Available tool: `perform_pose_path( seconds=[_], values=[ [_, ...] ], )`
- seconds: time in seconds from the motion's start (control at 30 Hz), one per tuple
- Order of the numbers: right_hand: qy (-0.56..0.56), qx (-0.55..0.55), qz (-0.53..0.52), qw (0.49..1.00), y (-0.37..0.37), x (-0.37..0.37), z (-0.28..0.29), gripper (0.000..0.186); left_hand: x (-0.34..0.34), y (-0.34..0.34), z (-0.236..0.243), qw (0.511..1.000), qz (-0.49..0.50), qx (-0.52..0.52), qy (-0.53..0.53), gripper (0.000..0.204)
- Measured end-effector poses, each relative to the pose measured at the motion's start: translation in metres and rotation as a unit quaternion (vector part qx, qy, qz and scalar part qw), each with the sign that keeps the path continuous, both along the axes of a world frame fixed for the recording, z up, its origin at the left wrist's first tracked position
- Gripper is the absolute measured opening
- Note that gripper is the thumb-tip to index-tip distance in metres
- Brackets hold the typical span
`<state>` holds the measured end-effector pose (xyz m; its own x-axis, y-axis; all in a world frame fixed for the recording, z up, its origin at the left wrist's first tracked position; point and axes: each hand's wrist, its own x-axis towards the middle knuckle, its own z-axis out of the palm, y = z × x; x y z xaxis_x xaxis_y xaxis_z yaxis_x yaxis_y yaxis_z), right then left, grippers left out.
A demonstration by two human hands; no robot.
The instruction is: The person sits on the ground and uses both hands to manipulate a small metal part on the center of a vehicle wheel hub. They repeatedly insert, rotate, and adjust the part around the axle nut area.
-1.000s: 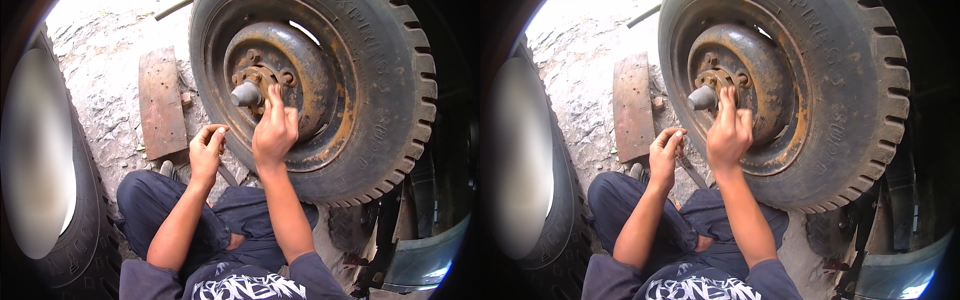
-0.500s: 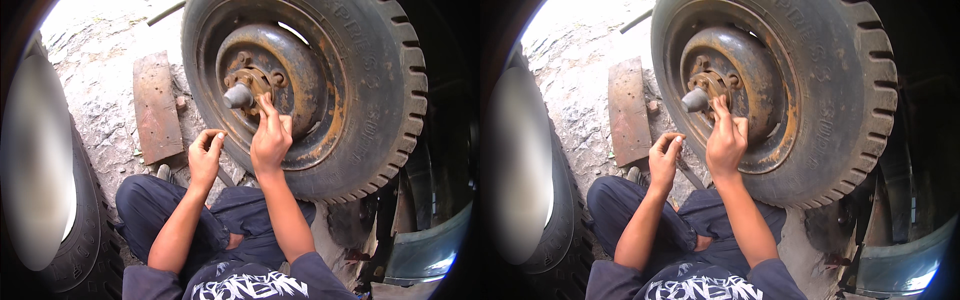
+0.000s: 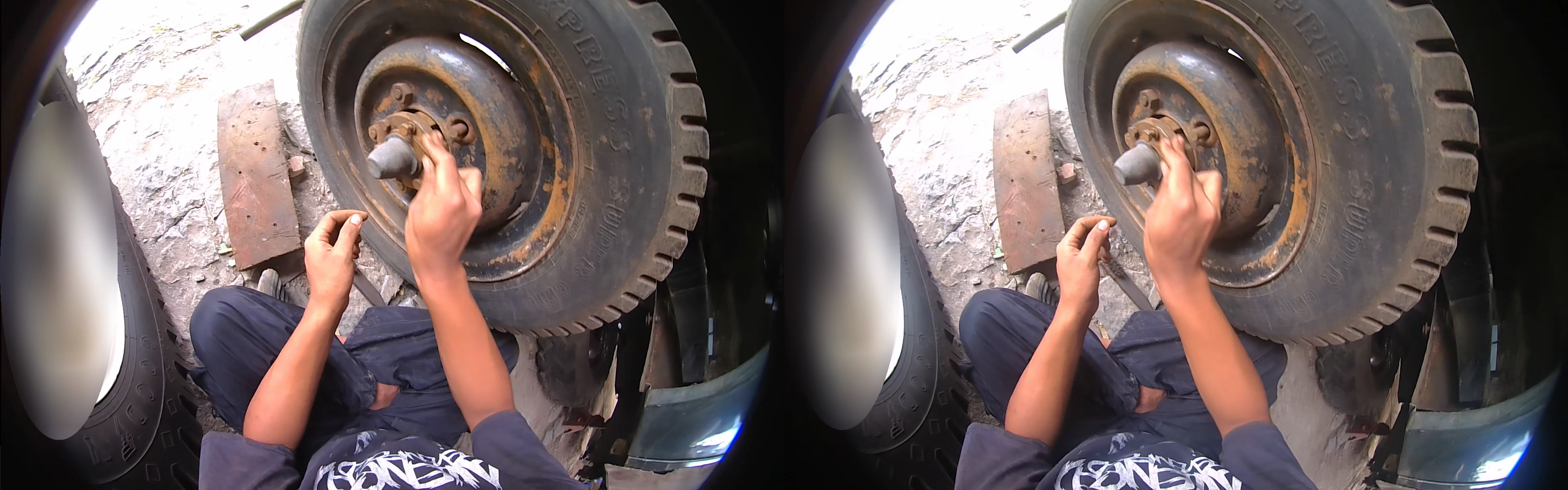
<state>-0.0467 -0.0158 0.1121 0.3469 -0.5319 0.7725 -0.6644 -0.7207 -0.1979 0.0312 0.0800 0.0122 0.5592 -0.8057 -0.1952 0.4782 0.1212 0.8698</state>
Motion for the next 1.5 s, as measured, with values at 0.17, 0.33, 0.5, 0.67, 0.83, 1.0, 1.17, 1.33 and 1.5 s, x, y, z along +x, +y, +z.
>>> perform_pose_path(
  seconds=[0.17,0.33,0.5,0.67,0.83,1.0,1.17,1.33,1.5],
  values=[
    [-0.012,0.049,-0.019,0.999,0.012,-0.011,-0.007,0.028,0.005,-0.003,-0.011,0.997,0.012,-0.009,-0.076,0.018],
    [-0.006,0.035,-0.044,0.998,0.0,-0.002,0.008,0.025,0.006,-0.003,-0.011,1.0,0.016,0.006,0.009,0.017],
    [0.001,0.053,-0.029,0.998,0.012,-0.007,-0.007,0.029,0.012,-0.002,-0.017,0.988,-0.085,0.01,-0.131,0.015],
    [-0.01,-0.015,-0.077,0.997,0.0,0.008,-0.005,0.033,0.004,-0.003,-0.015,0.989,-0.115,0.016,-0.092,0.016],
    [-0.035,0.001,-0.057,0.998,0.012,-0.017,-0.028,0.033,0.001,-0.004,-0.013,0.986,-0.101,0.029,-0.129,0.024],
    [-0.044,0.001,-0.079,0.996,0.002,0.008,-0.013,0.032,-0.001,-0.007,-0.012,1.0,-0.03,0.007,-0.004,0.024],
    [-0.077,-0.002,-0.043,0.996,0.009,-0.011,-0.038,0.03,-0.001,-0.007,-0.018,0.999,-0.007,0.014,-0.049,0.026],
    [-0.02,-0.023,-0.065,0.997,-0.008,0.008,-0.008,0.03,0.002,0.0,-0.014,0.998,-0.038,0.021,0.041,0.031],
    [-0.045,0.0,-0.04,0.998,0.011,-0.016,-0.028,0.033,0.0,-0.006,-0.025,0.996,-0.047,0.056,-0.052,0.034]
  ],
)
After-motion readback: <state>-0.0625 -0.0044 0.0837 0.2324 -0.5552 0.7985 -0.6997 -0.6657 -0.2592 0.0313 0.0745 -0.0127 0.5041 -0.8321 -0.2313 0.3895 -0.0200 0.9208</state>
